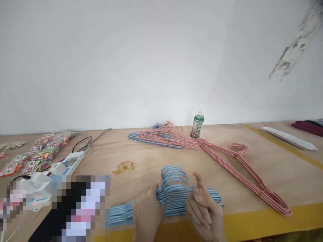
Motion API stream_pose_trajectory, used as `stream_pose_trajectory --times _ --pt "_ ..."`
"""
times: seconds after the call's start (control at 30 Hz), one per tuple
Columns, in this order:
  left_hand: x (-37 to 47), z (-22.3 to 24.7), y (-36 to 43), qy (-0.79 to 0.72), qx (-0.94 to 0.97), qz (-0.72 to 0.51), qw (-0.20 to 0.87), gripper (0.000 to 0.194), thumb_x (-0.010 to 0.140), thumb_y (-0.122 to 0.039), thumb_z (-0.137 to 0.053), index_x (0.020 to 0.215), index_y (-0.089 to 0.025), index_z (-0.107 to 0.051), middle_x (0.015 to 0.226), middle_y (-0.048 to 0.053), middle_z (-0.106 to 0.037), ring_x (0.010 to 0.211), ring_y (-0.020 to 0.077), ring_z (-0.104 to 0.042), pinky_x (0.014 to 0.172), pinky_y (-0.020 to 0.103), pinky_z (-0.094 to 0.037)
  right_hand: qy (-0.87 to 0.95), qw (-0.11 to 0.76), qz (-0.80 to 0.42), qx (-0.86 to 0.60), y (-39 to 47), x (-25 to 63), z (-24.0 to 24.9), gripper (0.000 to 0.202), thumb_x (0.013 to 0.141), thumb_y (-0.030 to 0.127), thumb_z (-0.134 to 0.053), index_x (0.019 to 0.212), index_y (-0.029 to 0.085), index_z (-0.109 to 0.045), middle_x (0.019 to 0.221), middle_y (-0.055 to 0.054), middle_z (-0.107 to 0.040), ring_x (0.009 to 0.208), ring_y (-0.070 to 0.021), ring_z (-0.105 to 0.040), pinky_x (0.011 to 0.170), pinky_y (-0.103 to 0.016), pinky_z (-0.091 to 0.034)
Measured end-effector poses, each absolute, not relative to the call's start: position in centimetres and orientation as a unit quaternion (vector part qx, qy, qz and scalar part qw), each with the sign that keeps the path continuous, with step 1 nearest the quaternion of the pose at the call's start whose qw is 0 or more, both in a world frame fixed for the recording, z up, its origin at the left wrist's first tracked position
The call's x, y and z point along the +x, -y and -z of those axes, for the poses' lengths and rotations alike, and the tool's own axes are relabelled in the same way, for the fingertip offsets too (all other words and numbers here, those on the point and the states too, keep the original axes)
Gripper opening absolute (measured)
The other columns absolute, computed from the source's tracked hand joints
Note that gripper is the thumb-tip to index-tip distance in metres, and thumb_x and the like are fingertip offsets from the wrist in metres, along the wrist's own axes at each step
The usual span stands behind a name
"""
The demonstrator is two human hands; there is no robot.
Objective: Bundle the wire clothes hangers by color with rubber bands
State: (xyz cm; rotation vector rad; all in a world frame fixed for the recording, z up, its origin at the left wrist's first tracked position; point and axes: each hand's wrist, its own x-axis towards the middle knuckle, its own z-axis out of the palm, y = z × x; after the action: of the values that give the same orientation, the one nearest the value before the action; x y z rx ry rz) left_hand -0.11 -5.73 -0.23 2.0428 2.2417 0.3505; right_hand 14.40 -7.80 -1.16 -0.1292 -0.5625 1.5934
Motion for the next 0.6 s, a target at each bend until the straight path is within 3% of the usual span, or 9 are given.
stream_pose_trajectory --times 0.1,0.3,0.43,0.6 --pt "-0.1 -0.2 5.8 -0.734 0.669 -0.106 0.05 0.017 0.078 -0.023 -0.057 0.091 -0.023 -0.067 0.087 0.004 -0.072 0.088 0.0248 -0.066 0.067 0.029 -0.039 0.222 0.654 -0.722 -0.047 7.6 13.9 1.7 0.033 0.082 0.015 -0.059 0.112 0.026 -0.068 0.032 0.016 -0.016 0.024 -0.0006 -0.001 0.026 -0.007 -0.018" --pt "0.0 -0.7 5.8 -0.733 0.671 -0.1 0.047 0.019 0.085 -0.029 -0.05 0.089 -0.022 -0.067 0.087 0.007 -0.073 0.087 0.0248 -0.067 0.066 0.029 -0.039 0.13 0.65 -0.749 0.016 6.7 12.6 2.2 0.025 0.086 0.025 -0.058 0.108 0.024 -0.07 0.031 0.017 -0.014 0.023 0.0 0.004 0.024 -0.007 -0.01" --pt "0.0 -0.4 5.6 -0.731 0.673 -0.102 0.044 0.02 0.086 -0.028 -0.048 0.089 -0.022 -0.067 0.085 0.007 -0.073 0.085 0.0248 -0.067 0.065 0.029 -0.038 0.081 0.645 -0.758 0.051 6.2 12.1 2.0 0.032 0.093 0.04 -0.05 0.114 0.022 -0.067 0.032 0.017 -0.018 0.023 -0.0001 0.002 0.024 -0.008 -0.009" --pt "-0.3 0.3 5.9 -0.72 0.683 -0.118 0.014 0.015 0.081 -0.023 -0.053 0.085 -0.022 -0.067 0.084 0.005 -0.073 0.085 0.0227 -0.067 0.067 0.027 -0.038 0.088 0.624 -0.776 0.042 5.7 11.9 1.0 0.038 0.093 0.05 -0.046 0.114 0.026 -0.068 0.029 0.017 -0.013 0.023 -0.0011 0.001 0.026 -0.009 -0.008"
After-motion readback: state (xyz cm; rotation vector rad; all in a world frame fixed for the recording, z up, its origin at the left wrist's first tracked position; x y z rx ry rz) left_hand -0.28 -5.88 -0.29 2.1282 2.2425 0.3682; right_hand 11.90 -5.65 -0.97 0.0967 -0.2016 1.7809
